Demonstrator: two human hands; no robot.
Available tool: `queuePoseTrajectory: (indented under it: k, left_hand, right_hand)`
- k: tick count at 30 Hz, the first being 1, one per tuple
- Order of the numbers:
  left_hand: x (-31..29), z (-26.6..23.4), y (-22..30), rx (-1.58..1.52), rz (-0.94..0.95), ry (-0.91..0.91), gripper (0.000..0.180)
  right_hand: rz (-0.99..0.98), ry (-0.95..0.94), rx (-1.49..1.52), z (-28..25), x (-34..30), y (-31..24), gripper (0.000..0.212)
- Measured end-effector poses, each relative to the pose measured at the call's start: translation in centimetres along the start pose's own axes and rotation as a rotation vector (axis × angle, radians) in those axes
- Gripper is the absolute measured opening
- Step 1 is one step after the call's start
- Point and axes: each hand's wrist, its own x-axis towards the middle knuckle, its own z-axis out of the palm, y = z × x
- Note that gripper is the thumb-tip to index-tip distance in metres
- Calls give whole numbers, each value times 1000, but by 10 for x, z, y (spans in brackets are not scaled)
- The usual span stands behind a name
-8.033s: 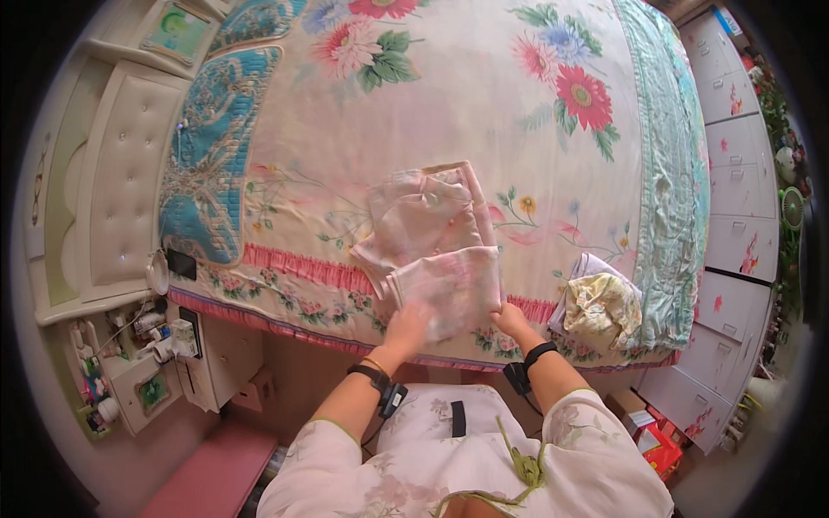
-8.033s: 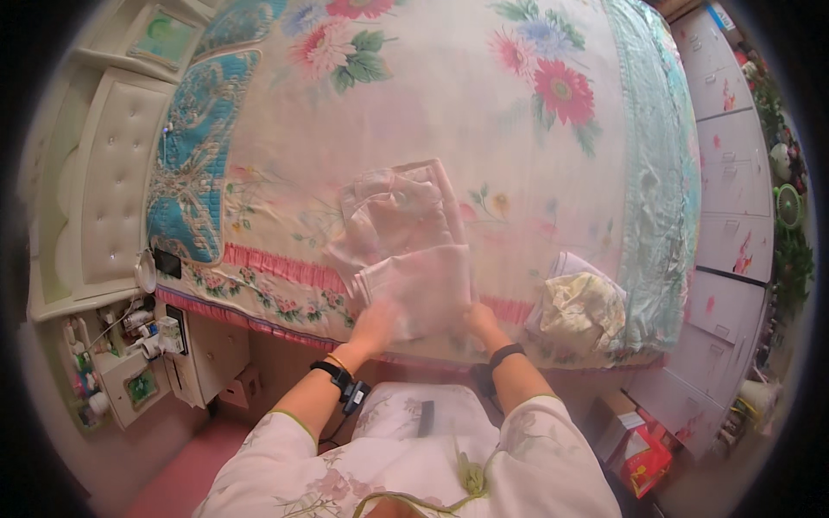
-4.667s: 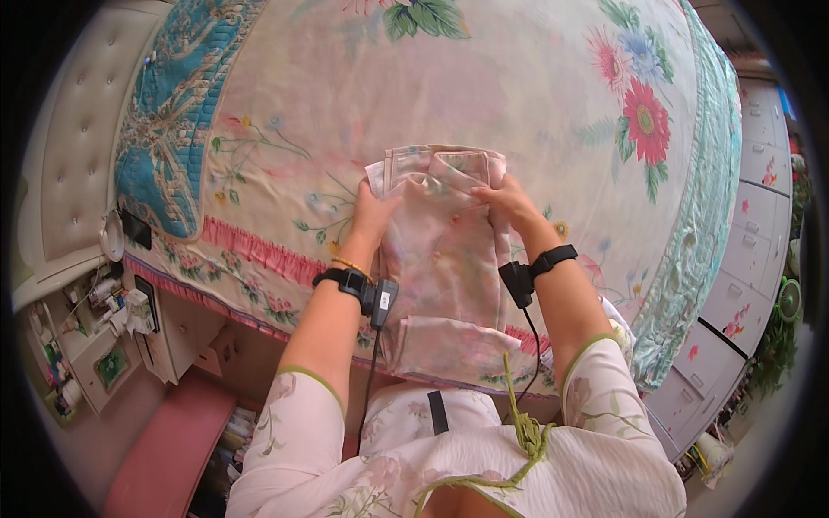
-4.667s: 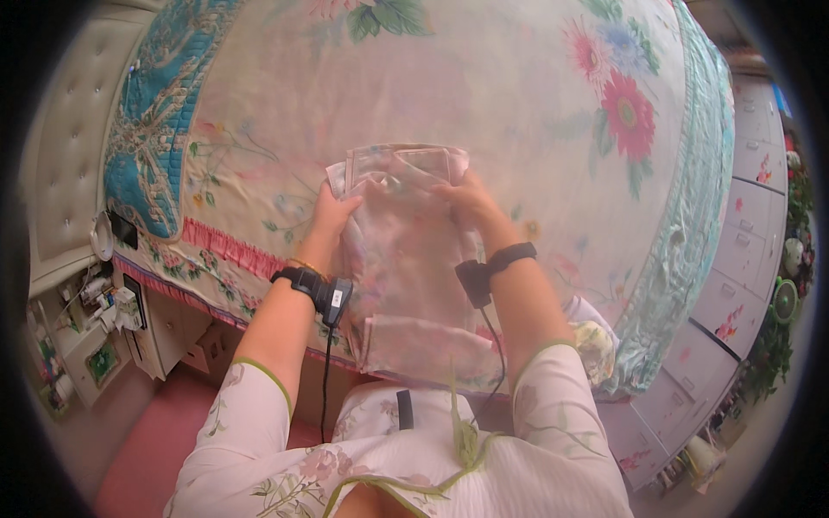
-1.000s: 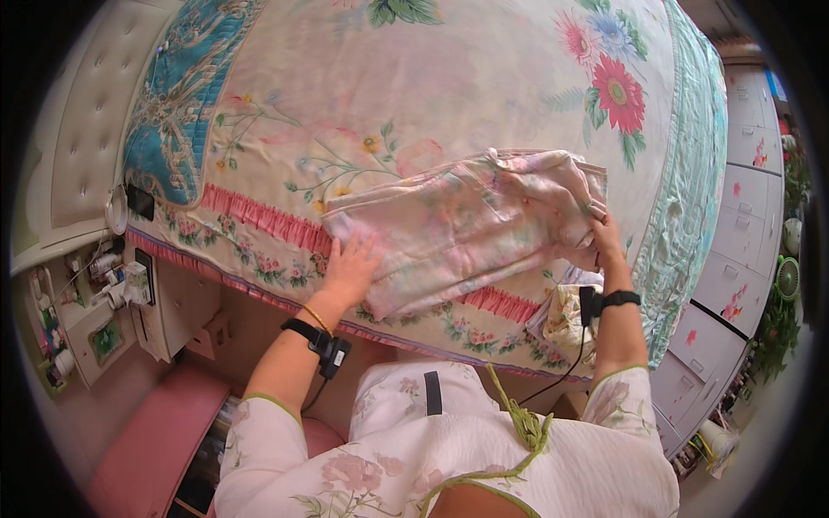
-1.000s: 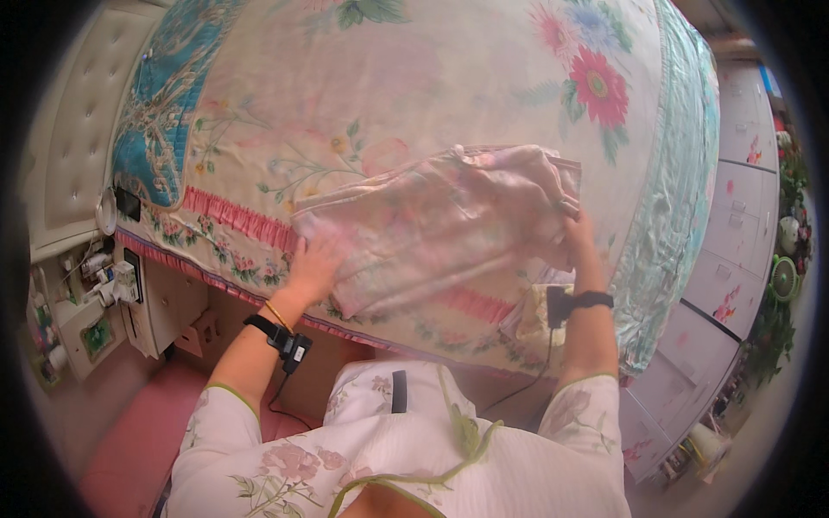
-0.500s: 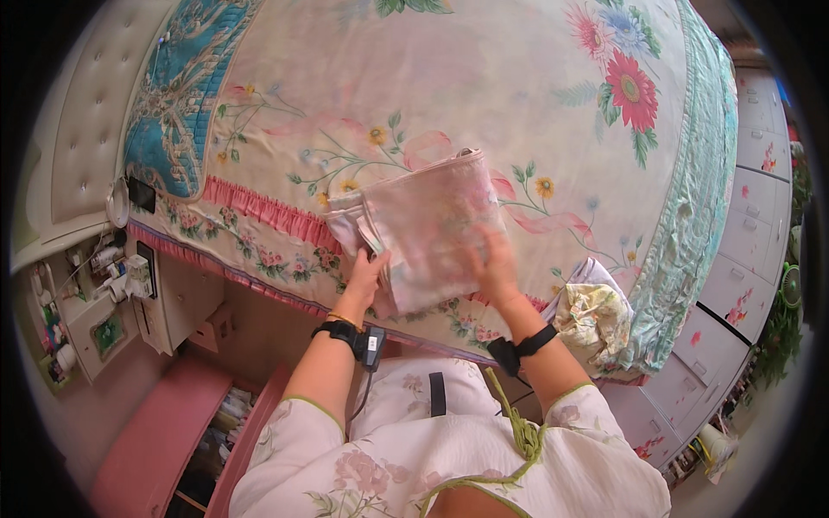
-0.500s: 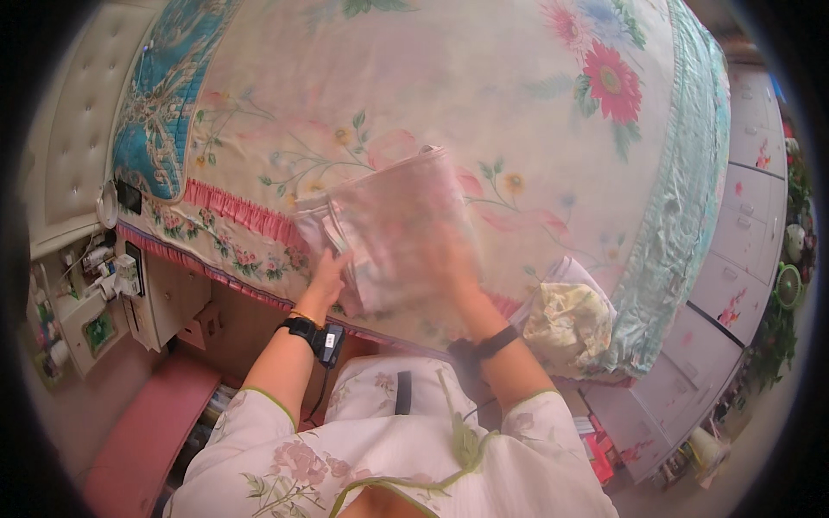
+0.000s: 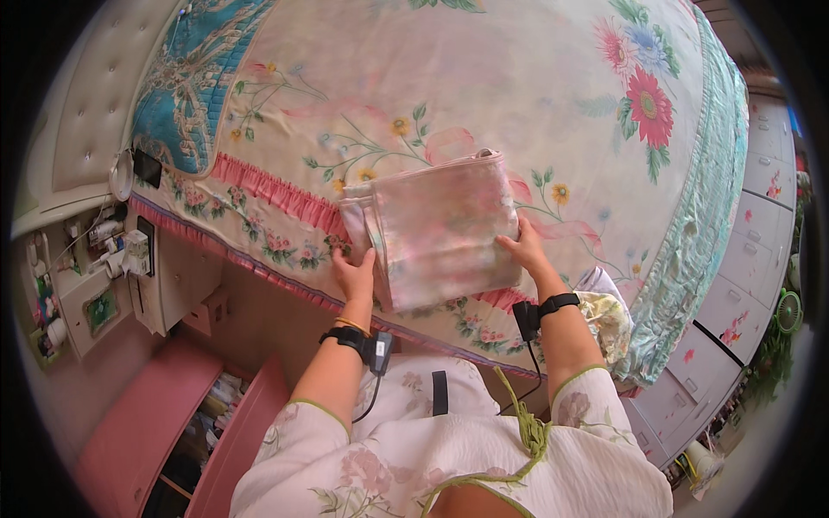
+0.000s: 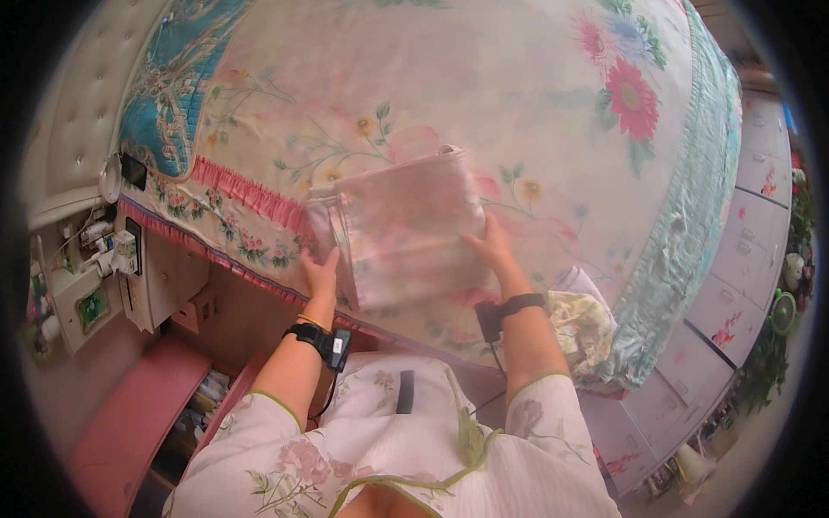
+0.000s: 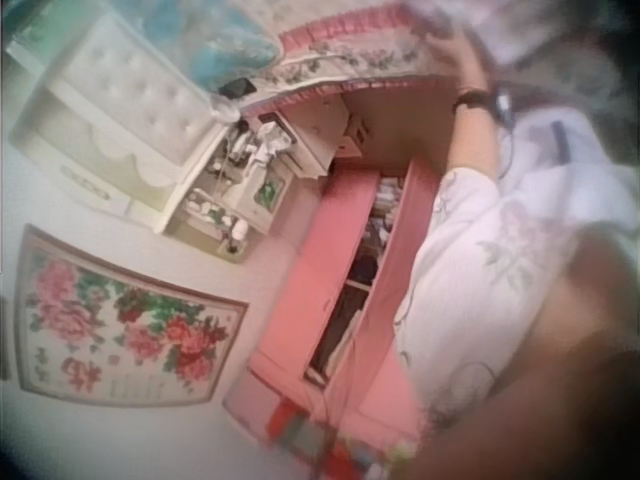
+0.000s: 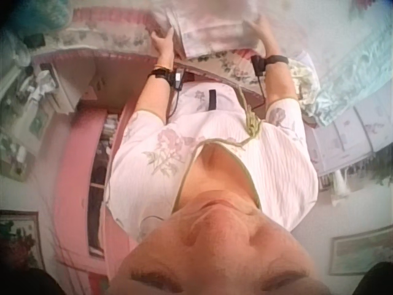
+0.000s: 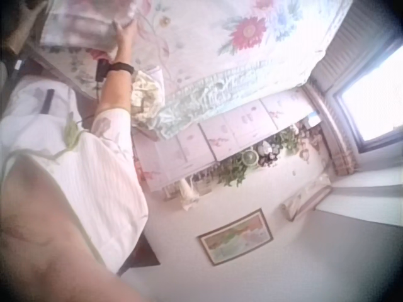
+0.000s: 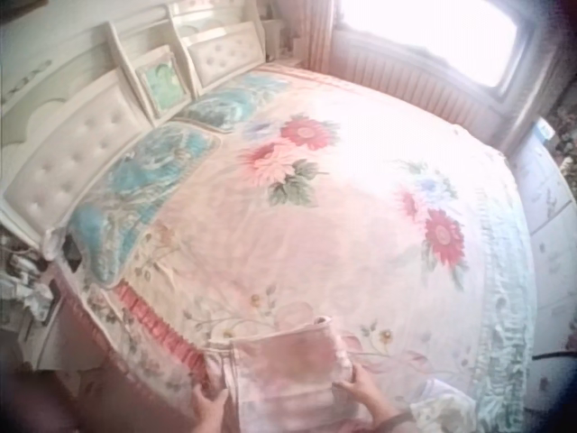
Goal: The person removes a floral top and white shorts from a storage area and folds them one at a time on a floral-patterned bed.
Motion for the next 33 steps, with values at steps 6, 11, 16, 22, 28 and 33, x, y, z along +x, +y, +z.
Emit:
queuePoseTrajectory:
  k: [6,11,16,22,28,33]
  left_hand:
    - [-3,-9,5,75,-145,-393,59]
    - [-8,-4,-4,-228,-95,-465,56]
    - [-11,-9,-3,-572,-201,-618,47]
    - [-2,-15,-21,-984,-433,-683,48]
    - [-9,7,-46,-279,-228,-358,31]
    - [-15,32,-28,-26,-163,115,23]
  right_hand:
    - [-71,-65,265,-4,-16,-28,54]
    - [-127,-6,-49,9,-47,-87,54]
    - [-72,-350,-69,53,-102,-201,53]
    - [-660,-376,-272,122,-113,-146,41]
    - [-847,-558,-324,80,-138,-151,36]
    - [-749,-476,-298,62,-147,-122,32]
